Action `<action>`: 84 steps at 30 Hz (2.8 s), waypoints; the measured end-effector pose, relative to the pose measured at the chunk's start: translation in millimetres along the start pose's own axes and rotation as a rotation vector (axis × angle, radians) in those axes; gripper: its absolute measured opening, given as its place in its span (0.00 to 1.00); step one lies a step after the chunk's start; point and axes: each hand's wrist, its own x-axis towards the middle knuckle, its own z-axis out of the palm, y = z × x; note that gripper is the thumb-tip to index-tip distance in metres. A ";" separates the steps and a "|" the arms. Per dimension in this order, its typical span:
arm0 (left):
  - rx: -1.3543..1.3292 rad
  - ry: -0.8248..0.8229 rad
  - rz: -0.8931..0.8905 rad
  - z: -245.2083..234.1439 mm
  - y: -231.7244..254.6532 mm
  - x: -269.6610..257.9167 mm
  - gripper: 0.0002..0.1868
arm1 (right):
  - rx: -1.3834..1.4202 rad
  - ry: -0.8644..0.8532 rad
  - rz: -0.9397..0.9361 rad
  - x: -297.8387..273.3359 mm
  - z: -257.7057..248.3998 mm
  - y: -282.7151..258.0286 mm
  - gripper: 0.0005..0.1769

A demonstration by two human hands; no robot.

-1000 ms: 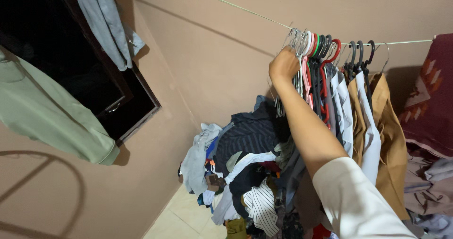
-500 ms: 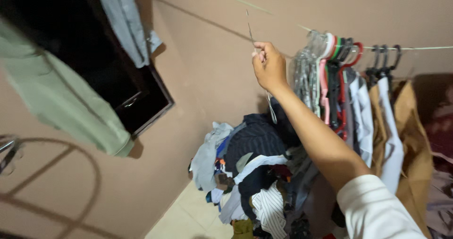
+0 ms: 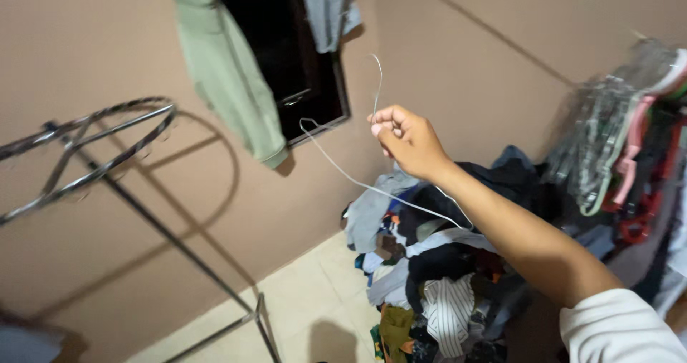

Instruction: The person picks up t-shirts from a pile on the floor, places each one on a hanger, and hangs them on a metal clothes rack. The person handles several shirts one by one, including a light blue shirt, a black shirt with a graphic, and a dark gray shirt.

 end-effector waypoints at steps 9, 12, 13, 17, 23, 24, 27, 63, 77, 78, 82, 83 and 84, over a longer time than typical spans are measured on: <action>-0.035 0.369 0.097 -62.5 -29.1 -86.4 0.21 | -0.195 -0.238 -0.254 -44.8 127.3 12.3 0.11; -0.077 0.390 0.058 -91.6 -12.1 -98.3 0.20 | -0.236 -0.389 -0.155 -44.8 161.8 26.9 0.12; -0.100 0.345 -0.011 -101.0 -8.9 -100.7 0.20 | -0.263 -0.417 -0.158 -45.7 174.1 32.0 0.12; -0.172 0.314 -0.085 -126.2 -3.1 -107.0 0.19 | -0.142 -0.496 -0.172 -56.0 220.8 41.1 0.13; -0.199 0.441 -0.024 -136.7 -14.0 -103.5 0.16 | 0.292 -0.480 -0.039 -85.3 290.5 19.5 0.12; -0.257 0.475 -0.037 -136.1 -13.5 -100.2 0.14 | 0.321 -0.460 -0.009 -92.3 302.4 13.2 0.13; -0.439 0.551 -0.024 -134.3 -0.5 -96.0 0.14 | 0.499 -0.443 0.029 -120.2 333.8 -8.6 0.12; -0.290 0.530 0.148 -200.0 -7.1 4.2 0.26 | 0.699 -1.173 0.404 -1.4 472.7 55.6 0.16; 0.016 0.855 -0.089 -233.9 -36.8 25.7 0.06 | 1.507 -0.714 0.290 24.7 533.0 11.1 0.11; 0.046 0.874 -0.116 -238.7 -33.8 25.7 0.06 | 1.561 -0.670 0.308 18.9 539.1 0.3 0.11; 0.130 0.927 -0.191 -263.9 -15.2 14.3 0.07 | 1.685 -0.543 0.363 -4.8 557.7 -48.6 0.11; 0.143 0.935 -0.201 -268.7 -10.5 11.9 0.07 | 1.722 -0.518 0.377 -9.6 560.5 -57.4 0.11; 0.182 0.930 -0.249 -274.3 -6.0 7.5 0.07 | 1.757 -0.491 0.390 -15.2 562.5 -67.7 0.11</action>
